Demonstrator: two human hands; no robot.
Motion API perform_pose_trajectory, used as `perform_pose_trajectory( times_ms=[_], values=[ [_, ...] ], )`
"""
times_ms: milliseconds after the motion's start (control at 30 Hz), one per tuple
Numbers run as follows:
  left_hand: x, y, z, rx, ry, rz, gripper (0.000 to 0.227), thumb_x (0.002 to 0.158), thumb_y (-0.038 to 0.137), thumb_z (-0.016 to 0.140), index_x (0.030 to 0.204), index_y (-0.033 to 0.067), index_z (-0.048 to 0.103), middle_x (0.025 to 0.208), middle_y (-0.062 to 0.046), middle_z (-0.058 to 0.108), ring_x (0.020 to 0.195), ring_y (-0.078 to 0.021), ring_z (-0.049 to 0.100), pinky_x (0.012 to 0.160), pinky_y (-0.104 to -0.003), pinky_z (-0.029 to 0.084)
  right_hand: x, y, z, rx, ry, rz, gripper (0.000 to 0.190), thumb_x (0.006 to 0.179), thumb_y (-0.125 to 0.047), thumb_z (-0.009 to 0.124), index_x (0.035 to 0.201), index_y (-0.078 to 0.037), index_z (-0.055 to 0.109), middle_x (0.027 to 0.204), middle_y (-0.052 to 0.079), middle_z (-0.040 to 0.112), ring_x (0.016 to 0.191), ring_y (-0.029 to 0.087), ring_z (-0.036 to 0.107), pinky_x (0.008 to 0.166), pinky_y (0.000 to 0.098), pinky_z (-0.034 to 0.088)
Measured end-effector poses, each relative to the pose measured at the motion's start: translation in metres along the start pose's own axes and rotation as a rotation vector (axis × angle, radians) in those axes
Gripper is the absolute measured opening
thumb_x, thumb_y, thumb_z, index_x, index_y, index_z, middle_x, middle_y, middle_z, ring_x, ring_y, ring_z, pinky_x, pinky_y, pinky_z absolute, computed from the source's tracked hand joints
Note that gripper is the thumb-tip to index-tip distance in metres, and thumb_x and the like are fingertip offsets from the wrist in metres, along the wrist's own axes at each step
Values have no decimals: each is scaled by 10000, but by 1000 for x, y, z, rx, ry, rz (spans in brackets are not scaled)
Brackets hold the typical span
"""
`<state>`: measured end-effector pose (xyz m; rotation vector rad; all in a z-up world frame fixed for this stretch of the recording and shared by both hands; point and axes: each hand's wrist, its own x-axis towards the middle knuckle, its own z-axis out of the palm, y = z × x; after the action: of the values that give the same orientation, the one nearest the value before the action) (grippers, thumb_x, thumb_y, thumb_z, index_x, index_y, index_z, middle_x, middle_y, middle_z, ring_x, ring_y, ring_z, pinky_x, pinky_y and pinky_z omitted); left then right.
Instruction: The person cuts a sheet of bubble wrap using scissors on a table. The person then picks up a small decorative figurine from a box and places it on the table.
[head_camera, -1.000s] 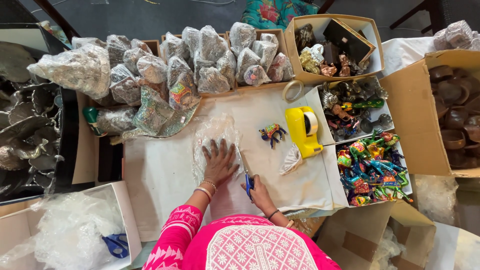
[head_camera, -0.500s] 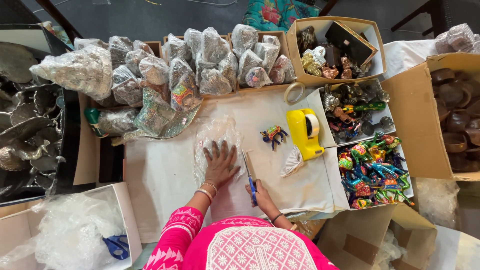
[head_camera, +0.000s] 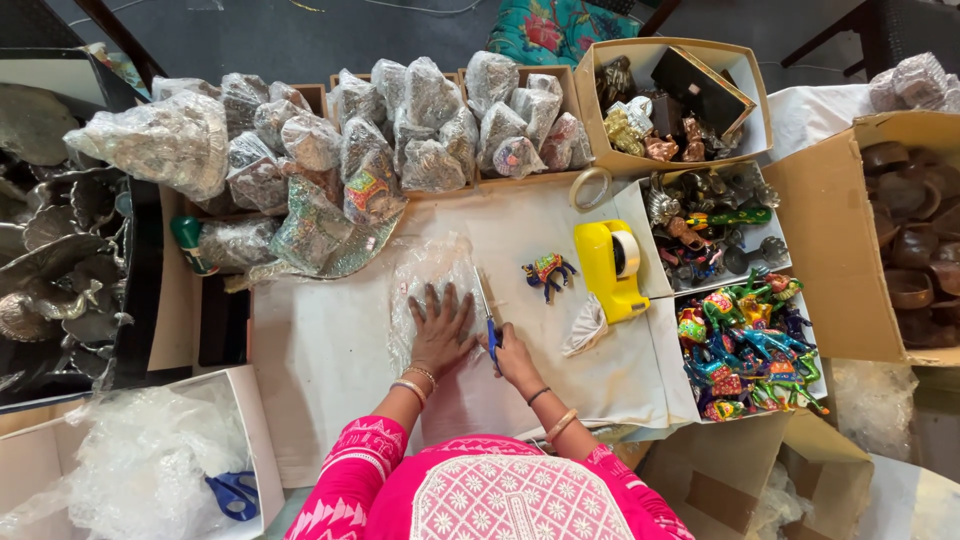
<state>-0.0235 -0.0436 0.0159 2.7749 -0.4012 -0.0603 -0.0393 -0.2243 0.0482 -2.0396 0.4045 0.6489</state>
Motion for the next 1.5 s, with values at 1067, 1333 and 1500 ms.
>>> perform_pose_trajectory(
  times_ms=[1067, 1333, 1500],
  values=[
    [0, 1, -7, -23, -2, -4, 855, 896, 653, 517, 1593, 207, 304, 1659, -204, 195, 1505, -554, 54, 1129, -774, -38, -2, 21, -2, 257, -4, 9, 408, 941, -424, 685, 999, -76, 481, 614, 46, 545, 474, 143, 563, 411, 328, 513],
    [1, 0, -3, -9, -9, -2, 859, 895, 660, 510, 1597, 210, 304, 1664, -198, 191, 1504, -558, 54, 1132, -776, -34, -8, 32, -6, 178, -72, 63, 381, 954, -430, 685, 1026, -110, 493, 603, 38, 529, 467, 141, 536, 416, 317, 489],
    [0, 0, 0, 5, -23, -4, 859, 896, 678, 503, 1595, 217, 306, 1667, -197, 191, 1506, -559, 46, 1134, -779, -32, -5, 48, -18, 205, 36, -75, 321, 940, -367, 693, 1016, -91, 548, 622, 29, 568, 474, 123, 556, 407, 326, 497]
  ],
)
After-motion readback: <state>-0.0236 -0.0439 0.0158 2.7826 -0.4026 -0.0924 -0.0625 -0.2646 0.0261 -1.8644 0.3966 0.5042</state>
